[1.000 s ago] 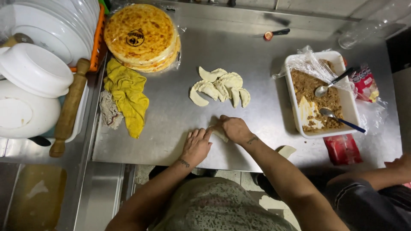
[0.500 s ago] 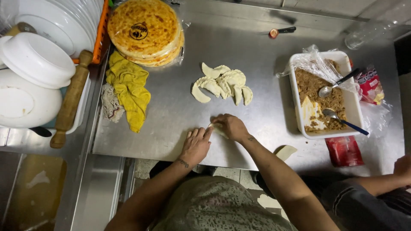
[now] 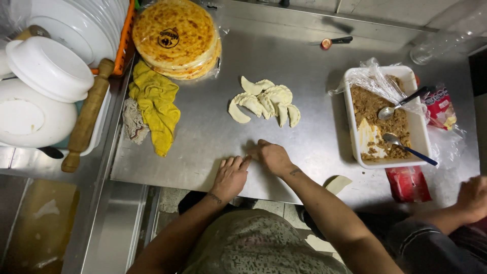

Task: The person folds dough pieces into half-moon shapes on a stainless steel counter. They then retrieve a baking tray from an oven, wipe it with a cloth, and arrange the folded dough pieces on the tray.

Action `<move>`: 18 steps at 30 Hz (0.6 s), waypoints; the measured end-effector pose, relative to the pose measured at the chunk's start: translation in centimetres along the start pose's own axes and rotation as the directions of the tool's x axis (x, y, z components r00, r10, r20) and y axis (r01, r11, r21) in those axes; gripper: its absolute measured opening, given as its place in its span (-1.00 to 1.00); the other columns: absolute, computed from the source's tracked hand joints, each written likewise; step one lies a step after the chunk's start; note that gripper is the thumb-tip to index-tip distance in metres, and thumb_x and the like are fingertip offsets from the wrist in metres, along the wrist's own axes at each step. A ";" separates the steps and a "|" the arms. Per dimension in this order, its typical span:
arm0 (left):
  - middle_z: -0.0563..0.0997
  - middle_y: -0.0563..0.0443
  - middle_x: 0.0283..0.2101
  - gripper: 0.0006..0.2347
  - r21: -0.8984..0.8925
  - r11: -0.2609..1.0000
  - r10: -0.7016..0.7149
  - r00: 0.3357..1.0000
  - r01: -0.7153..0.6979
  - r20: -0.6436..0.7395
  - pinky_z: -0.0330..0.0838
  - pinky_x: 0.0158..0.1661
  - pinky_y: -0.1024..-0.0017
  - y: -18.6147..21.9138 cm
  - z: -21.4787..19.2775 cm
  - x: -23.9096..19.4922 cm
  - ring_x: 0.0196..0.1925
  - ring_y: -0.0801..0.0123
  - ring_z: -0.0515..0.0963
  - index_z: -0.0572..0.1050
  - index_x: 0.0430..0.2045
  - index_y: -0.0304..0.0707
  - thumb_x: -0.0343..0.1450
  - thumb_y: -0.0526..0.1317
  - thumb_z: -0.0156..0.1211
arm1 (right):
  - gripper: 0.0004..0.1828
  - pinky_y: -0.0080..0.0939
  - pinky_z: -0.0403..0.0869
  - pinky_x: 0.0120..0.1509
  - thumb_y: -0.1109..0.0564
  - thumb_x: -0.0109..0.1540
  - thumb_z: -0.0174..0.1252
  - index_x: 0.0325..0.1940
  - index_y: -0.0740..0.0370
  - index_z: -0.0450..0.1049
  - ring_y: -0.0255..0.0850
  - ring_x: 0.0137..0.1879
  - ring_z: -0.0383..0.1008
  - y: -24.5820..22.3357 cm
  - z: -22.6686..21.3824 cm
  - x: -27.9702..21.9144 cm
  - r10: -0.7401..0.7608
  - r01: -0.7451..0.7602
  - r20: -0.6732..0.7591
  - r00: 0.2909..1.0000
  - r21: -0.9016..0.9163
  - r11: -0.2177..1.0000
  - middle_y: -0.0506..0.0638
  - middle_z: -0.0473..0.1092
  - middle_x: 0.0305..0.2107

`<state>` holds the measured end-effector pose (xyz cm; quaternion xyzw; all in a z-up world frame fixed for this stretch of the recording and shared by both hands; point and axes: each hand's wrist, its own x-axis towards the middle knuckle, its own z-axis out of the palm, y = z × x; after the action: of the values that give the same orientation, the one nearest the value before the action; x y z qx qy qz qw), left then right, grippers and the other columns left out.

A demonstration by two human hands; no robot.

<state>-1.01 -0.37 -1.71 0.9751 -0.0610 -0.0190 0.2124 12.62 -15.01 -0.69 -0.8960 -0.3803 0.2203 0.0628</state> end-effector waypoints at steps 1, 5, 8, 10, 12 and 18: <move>0.43 -0.05 -0.21 -0.73 0.000 1.000 -0.001 1.000 0.001 0.000 0.23 -0.15 0.20 0.1 -0.1 0.1 -0.19 0.14 0.44 0.48 0.05 -0.29 0.48 -0.23 0.08 | -0.71 0.02 0.63 -0.07 0.19 0.28 0.00 0.00 0.10 0.57 -0.01 -0.14 0.65 -0.5 -0.5 -0.1 -0.001 0.001 0.000 1.000 0.000 1.000 0.01 0.55 -0.07; 0.42 -0.05 -0.22 -0.79 -0.029 0.999 -0.043 0.997 0.045 0.062 0.20 -0.12 0.19 0.4 -0.5 0.1 -0.18 0.14 0.42 0.49 -0.08 -0.32 0.49 -0.21 0.02 | -0.65 0.02 0.62 -0.15 0.24 0.25 -0.05 0.02 0.20 0.57 0.04 -0.19 0.66 0.2 2.3 0.4 0.020 -0.021 -0.008 1.000 -0.091 0.996 0.04 0.56 -0.09; 0.42 -0.03 -0.24 -0.85 -0.009 0.999 -0.040 0.999 0.040 0.001 0.22 -0.16 0.20 -0.7 1.8 -0.3 -0.19 0.14 0.44 0.51 -0.22 -0.28 0.47 -0.21 0.05 | -0.71 -0.05 0.59 -0.26 0.19 0.21 -0.05 -0.20 0.16 0.61 -0.02 -0.33 0.64 0.4 3.8 -1.0 -0.032 0.029 -0.009 0.999 -0.180 0.983 0.04 0.58 -0.40; 0.43 -0.03 -0.24 -0.87 0.007 0.999 -0.031 0.998 0.032 -0.049 0.24 -0.18 0.20 -1.0 2.5 -0.5 -0.20 0.16 0.46 0.52 -0.28 -0.25 0.46 -0.21 0.06 | -0.68 -0.11 0.56 -0.32 0.11 0.18 -0.02 -0.43 0.08 0.67 -0.09 -0.43 0.63 -0.9 1.7 -3.1 -0.082 0.079 -0.005 0.997 -0.241 0.967 -0.01 0.57 -0.58; 0.46 -0.06 -0.15 -0.76 -0.023 0.991 -0.137 0.982 0.135 -0.131 0.30 -0.15 0.17 -0.6 1.6 -1.0 -0.13 0.09 0.50 0.51 -0.01 -0.23 0.47 -0.21 0.09 | -0.49 0.01 0.63 -0.10 0.20 0.27 -0.01 0.31 -0.11 0.42 -0.05 -0.08 0.66 -3.1 -1.7 -5.6 -0.037 0.040 0.024 0.999 -0.176 0.984 -0.02 0.52 0.08; 0.37 -0.06 -0.07 -0.40 -0.047 0.976 -0.212 0.977 0.212 0.021 0.19 -0.09 0.19 0.2 0.8 -0.2 -0.08 0.13 0.38 0.24 0.37 -0.26 0.44 0.01 0.14 | -0.46 0.07 0.62 0.00 0.09 0.27 0.04 0.37 -0.08 0.29 0.00 0.01 0.61 -1.9 1.8 -7.1 0.100 -0.099 -0.036 0.994 0.029 0.995 -0.02 0.40 0.09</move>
<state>-1.29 -0.82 -2.40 0.9704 0.0422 -0.0507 0.2323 6.26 -18.86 0.73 -0.9169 -0.3308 0.2115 0.0711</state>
